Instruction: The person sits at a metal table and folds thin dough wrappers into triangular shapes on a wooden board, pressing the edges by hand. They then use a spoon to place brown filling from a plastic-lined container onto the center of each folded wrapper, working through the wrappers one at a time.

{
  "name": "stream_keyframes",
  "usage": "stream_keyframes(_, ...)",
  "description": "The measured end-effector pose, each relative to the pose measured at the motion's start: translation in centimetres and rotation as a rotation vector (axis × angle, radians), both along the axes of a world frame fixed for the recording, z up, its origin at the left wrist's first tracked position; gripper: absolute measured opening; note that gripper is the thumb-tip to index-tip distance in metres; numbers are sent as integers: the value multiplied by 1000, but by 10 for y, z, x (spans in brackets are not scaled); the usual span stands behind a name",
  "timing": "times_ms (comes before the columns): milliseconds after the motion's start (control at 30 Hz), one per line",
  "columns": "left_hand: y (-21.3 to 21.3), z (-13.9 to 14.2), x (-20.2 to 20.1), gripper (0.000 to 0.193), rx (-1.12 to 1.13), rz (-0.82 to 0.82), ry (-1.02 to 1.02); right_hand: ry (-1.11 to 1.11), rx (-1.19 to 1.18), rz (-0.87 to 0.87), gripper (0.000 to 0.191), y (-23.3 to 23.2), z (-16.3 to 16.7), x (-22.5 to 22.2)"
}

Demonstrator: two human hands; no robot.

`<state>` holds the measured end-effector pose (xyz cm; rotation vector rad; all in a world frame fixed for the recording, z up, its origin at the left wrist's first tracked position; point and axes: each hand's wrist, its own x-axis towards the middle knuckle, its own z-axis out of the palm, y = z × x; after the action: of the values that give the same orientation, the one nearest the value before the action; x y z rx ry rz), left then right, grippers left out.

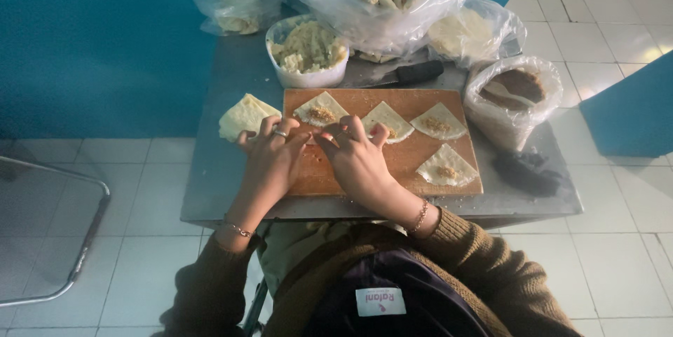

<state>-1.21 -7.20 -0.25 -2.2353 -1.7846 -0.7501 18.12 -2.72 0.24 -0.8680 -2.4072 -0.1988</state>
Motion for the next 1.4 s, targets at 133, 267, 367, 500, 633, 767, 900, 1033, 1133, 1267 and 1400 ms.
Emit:
stream_keyframes(133, 7, 1, 0, 27, 35, -3, -14, -74, -37, 3, 34, 6, 2, -2)
stream_keyframes(267, 12, 6, -7, 45, 90, 98, 28, -49, -98, -4, 26, 17, 5, -10)
stream_keyframes(367, 26, 11, -12, 7, 149, 155, -91, -32, -101, 1, 22, 25, 7, -17)
stream_keyframes(500, 44, 11, -15, 5, 162, 134, -60, -89, -24, -49, 16, 26, 14, -23)
stream_keyframes(633, 64, 5, -9, 12, 140, 106, -65, -185, 9, -15, 20, 48, 57, -4)
stream_keyframes(767, 70, -4, -4, 12, 130, 114, -85, 51, 2, -228, 26, 89, 113, 17)
stream_keyframes(900, 70, -7, 1, 12, 180, 110, -125, 252, 267, -193, 38, 72, 100, 28)
stream_keyframes(1033, 75, -2, 7, 15, 158, 137, -165, -20, -216, -132, 18, 56, 54, 28)
stream_keyframes(1133, 74, 0, 10, 10, 125, 85, -260, -76, -278, -180, 23, 68, 32, 23)
stream_keyframes(1267, 81, 3, 12, 13, 103, -38, -359, -61, -337, -181, 27, 77, 18, 21)
stream_keyframes(1400, 86, 7, 15, 19, 167, -140, -368, 1, -331, -128, 23, 80, 14, 19)
